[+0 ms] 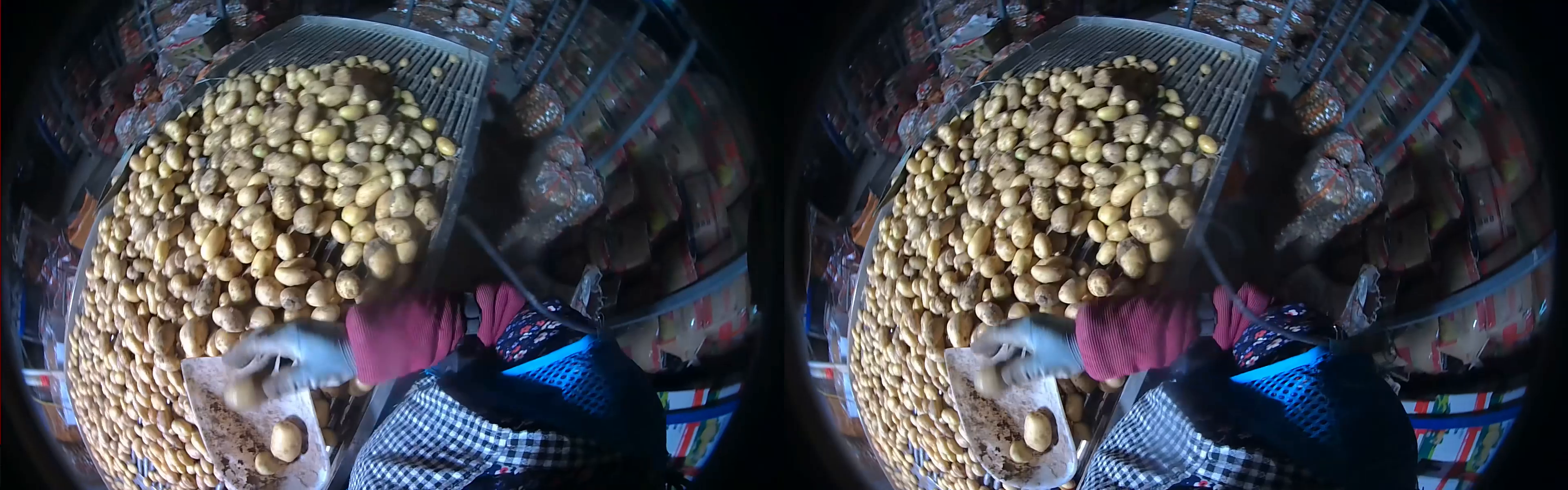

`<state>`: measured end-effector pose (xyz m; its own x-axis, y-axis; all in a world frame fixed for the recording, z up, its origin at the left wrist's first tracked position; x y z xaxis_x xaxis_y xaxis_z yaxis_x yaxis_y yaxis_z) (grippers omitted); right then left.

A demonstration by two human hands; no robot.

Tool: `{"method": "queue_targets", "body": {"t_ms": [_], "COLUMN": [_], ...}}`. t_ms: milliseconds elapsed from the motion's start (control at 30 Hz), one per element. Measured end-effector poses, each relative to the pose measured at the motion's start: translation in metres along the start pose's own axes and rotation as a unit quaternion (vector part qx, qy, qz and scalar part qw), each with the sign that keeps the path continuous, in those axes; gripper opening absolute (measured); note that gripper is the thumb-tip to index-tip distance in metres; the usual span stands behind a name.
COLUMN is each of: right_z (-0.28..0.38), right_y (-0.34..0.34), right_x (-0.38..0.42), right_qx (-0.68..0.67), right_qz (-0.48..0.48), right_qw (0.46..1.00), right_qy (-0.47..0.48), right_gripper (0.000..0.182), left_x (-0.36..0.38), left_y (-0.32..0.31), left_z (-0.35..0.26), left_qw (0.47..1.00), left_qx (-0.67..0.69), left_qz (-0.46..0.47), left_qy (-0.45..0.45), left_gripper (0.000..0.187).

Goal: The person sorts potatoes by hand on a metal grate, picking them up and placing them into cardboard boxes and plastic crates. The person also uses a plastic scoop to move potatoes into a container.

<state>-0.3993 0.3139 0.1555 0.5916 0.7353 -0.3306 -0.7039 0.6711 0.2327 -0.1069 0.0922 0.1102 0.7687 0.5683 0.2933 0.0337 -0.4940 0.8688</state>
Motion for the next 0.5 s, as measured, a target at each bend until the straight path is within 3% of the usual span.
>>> {"method": "queue_targets", "body": {"t_ms": [67, 100, 167, 200, 233, 267, 300, 333, 400, 433, 500], "right_z": [-0.025, -0.005, -0.038, -0.052, -0.079, -0.062, -0.049, -0.044, -0.038, -0.071, -0.076], "right_y": [0.014, 0.047, 0.108, 0.146, 0.186, 0.2, 0.215, 0.219, 0.21, 0.209, 0.207], "right_x": [0.016, 0.033, 0.066, 0.087, 0.116, 0.125, 0.123, 0.116, 0.084, 0.087, 0.08], "right_qx": [0.137, 0.129, 0.02, 0.006, 0.204, 0.283, 0.462, 0.461, 0.476, 0.558, 0.571], "right_qz": [-0.066, -0.099, -0.285, -0.354, -0.357, -0.366, -0.236, -0.237, -0.101, -0.115, -0.149], "right_qw": [0.979, 0.986, 0.939, 0.922, 0.904, 0.852, 0.783, 0.782, 0.75, 0.696, 0.682], "right_qy": [0.137, -0.026, -0.192, -0.156, -0.114, -0.244, -0.343, -0.346, -0.449, -0.438, -0.432], "right_gripper": [0.053, 0.056, 0.055, 0.048, 0.049, 0.043, 0.051, 0.051, 0.068, 0.073, 0.071], "left_x": [-0.016, -0.022, -0.028, -0.03, -0.032, -0.034, -0.034, -0.035, -0.037, -0.038, -0.037], "left_y": [-0.019, -0.026, -0.036, -0.038, -0.041, -0.043, -0.044, -0.044, -0.046, -0.046, -0.047], "left_z": [-0.018, -0.023, -0.028, -0.028, -0.029, -0.03, -0.03, -0.03, -0.033, -0.035, -0.036], "left_qw": [0.997, 0.995, 0.994, 0.994, 0.994, 0.994, 0.994, 0.994, 0.994, 0.994, 0.993], "left_qx": [0.026, 0.03, 0.031, 0.031, 0.029, 0.029, 0.029, 0.028, 0.025, 0.023, 0.021], "left_qz": [-0.046, -0.057, -0.066, -0.067, -0.068, -0.069, -0.07, -0.071, -0.071, -0.07, -0.068], "left_qy": [-0.057, -0.07, -0.077, -0.078, -0.078, -0.079, -0.08, -0.082, -0.083, -0.085, -0.091], "left_gripper": [0.038, 0.038, 0.039, 0.04, 0.04, 0.04, 0.041, 0.041, 0.042, 0.042, 0.043]}}
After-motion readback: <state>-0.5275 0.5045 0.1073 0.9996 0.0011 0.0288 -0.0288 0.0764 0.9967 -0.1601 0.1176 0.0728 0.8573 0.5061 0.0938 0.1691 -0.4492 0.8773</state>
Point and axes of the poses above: each hand's wrist, its own x-axis away from the middle knuckle, its own y-axis out of the back of the hand, z = x × y, the point moved 1 cm from there along -x, towards the middle knuckle, and after that the axes turned 6 degrees about y, right-handed, at the moved point
